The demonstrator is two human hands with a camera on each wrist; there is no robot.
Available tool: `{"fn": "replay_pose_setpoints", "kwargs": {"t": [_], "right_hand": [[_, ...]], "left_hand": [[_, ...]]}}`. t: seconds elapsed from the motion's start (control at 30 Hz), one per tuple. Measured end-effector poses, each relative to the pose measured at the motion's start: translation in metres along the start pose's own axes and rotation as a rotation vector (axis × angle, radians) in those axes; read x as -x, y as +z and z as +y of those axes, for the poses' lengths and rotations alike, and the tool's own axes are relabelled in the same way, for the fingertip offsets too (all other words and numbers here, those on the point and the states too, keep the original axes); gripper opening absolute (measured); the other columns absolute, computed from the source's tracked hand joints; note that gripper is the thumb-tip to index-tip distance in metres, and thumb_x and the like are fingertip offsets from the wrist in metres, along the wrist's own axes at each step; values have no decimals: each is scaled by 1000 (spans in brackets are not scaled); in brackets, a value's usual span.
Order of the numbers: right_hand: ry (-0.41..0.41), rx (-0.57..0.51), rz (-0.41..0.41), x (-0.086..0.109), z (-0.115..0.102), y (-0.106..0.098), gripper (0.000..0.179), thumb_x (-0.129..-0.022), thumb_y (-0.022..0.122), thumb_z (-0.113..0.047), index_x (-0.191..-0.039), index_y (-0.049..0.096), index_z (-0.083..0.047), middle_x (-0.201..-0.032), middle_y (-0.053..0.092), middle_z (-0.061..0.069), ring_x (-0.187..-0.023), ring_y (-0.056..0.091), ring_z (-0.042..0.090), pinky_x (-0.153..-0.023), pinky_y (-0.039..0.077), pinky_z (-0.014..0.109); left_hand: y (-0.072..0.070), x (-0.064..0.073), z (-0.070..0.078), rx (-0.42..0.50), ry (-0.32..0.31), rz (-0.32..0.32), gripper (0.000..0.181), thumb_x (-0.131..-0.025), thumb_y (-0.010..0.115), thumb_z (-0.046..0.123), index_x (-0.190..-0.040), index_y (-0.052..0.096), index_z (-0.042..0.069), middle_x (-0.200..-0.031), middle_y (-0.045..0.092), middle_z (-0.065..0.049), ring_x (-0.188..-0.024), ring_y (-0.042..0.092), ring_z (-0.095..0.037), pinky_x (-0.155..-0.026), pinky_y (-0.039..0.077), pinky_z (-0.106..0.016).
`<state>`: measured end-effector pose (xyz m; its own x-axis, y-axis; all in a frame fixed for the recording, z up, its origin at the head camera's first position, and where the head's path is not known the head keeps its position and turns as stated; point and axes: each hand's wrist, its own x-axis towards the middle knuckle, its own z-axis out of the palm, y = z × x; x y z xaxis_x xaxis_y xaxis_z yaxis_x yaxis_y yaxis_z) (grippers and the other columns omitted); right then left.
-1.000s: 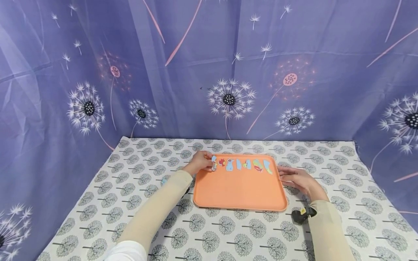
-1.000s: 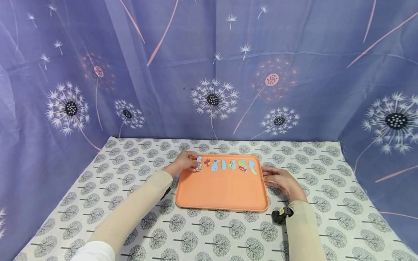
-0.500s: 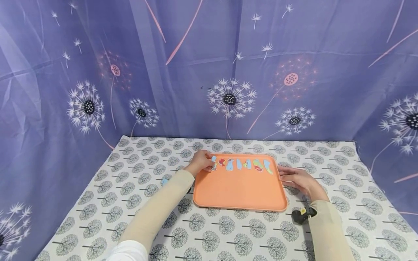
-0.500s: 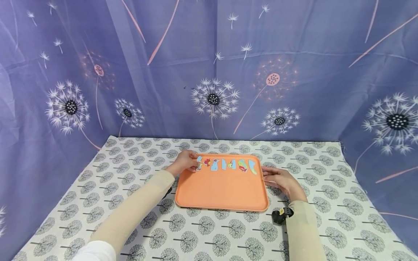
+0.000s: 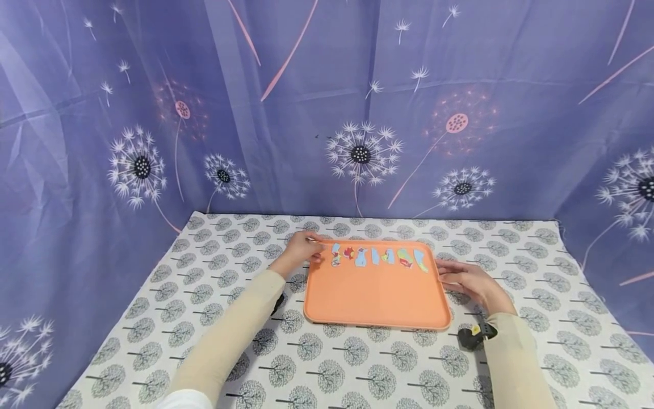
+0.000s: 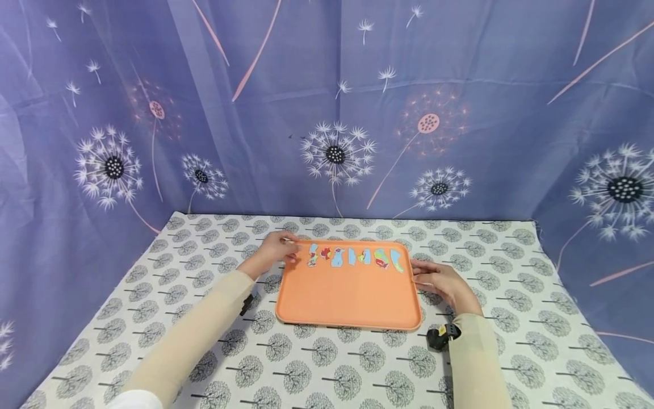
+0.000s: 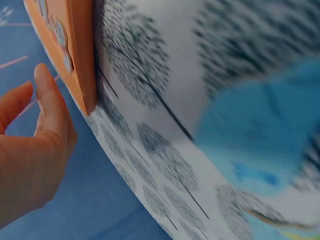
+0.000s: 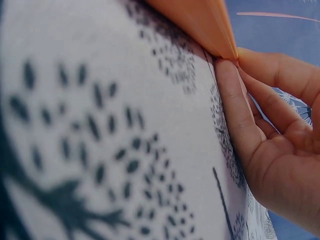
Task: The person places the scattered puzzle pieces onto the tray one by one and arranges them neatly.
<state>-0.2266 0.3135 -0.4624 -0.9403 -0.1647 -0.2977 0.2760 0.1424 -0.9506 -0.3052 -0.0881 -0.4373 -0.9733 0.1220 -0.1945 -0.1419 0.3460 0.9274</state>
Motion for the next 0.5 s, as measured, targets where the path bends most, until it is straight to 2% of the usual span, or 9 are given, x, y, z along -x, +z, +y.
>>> {"fn": "replay_pose_setpoints", "kwargs": {"t": [0.13,0.27,0.37,0.5], "right_hand": [[-2,-11,-4,-1,1,-1,67,-89,64,1,-146,28,9,-110,62,-1,-93,66,8,-93,54,29],[9,-11,1,-1,0,1,68,-89,65,0,-146,28,8,-111,62,-1,-93,66,7,-93,54,28],[14,-7,2,-1,1,1,68,-89,65,-1,-146,28,7,-115,61,1,-93,66,7,-93,54,28],[13,-3,-4,-1,1,0,68,-89,64,-1,-146,28,7,-117,61,1,-93,65,6,-93,54,28]], "left_hand": [[-16,10,-1,-1,-2,9,29,-89,65,0,-117,61,-6,-96,66,-24,-74,69,-31,-69,62,-34],[-33,20,-3,-16,-14,5,30,-90,66,3,-119,59,-4,-96,66,-20,-85,68,-35,-77,61,-39],[-44,26,-7,-22,-23,-9,32,-90,65,3,-121,57,-5,-99,65,-19,-92,66,-37,-79,60,-38],[-55,34,-15,-12,-56,-18,34,-87,66,0,-120,58,-6,-101,64,-20,-86,66,-33,-78,61,-35]]}}
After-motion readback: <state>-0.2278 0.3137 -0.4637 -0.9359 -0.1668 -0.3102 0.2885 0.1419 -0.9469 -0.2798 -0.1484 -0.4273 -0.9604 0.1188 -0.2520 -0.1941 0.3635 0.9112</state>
